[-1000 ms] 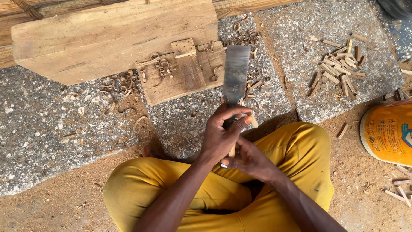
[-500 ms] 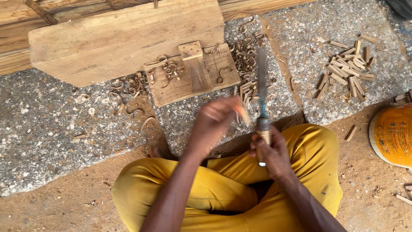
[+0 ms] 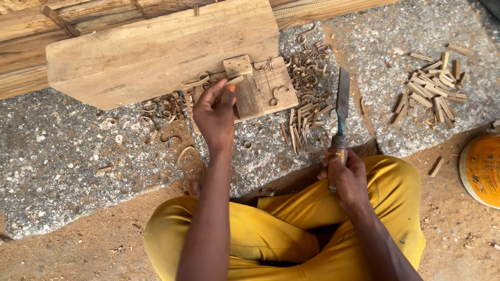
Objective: The person sits on the ground and uses a chisel to carve a small rectangular piece of wood. They repeatedly strike the chisel with their hand to shape the wood, creating shavings that accumulate on the floor. The person occasionally pauses to inspect the piece or adjust their grip.
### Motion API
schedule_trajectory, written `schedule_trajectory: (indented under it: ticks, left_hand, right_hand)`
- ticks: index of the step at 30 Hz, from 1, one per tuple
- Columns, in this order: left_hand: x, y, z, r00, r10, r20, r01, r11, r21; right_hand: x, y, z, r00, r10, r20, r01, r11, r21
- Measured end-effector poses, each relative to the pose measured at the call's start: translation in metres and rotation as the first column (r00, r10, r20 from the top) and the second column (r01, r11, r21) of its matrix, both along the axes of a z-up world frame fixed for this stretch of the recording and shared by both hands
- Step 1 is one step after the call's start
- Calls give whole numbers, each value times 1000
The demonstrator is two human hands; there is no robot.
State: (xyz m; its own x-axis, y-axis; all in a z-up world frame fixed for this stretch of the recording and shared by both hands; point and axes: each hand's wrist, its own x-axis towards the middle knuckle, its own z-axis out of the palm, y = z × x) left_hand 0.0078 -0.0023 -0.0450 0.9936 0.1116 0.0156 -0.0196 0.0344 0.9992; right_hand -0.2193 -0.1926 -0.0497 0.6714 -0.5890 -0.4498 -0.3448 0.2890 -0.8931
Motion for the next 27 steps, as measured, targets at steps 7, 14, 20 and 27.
schedule_trajectory:
  ticks: [7,14,20,27]
  left_hand:
    - [-15,-5,-26,990,-103,92,32,819,573]
    - [-14,-10,-21,908,-133,398,-174,745,644]
    - [-6,-3,-29,837,-285,467,-143,709,690]
    - [-7,1,-29,884,-342,318,-85,553,829]
  right_hand:
    - [1,6,0,996,90,-21,-92,992,-86]
    - [0,11,9,950,235,-207,-287,917,-277]
    - [0,15,14,929,252,-272,-339,874,-349]
    - [-3,15,9,896,256,-364,-397,830,-392]
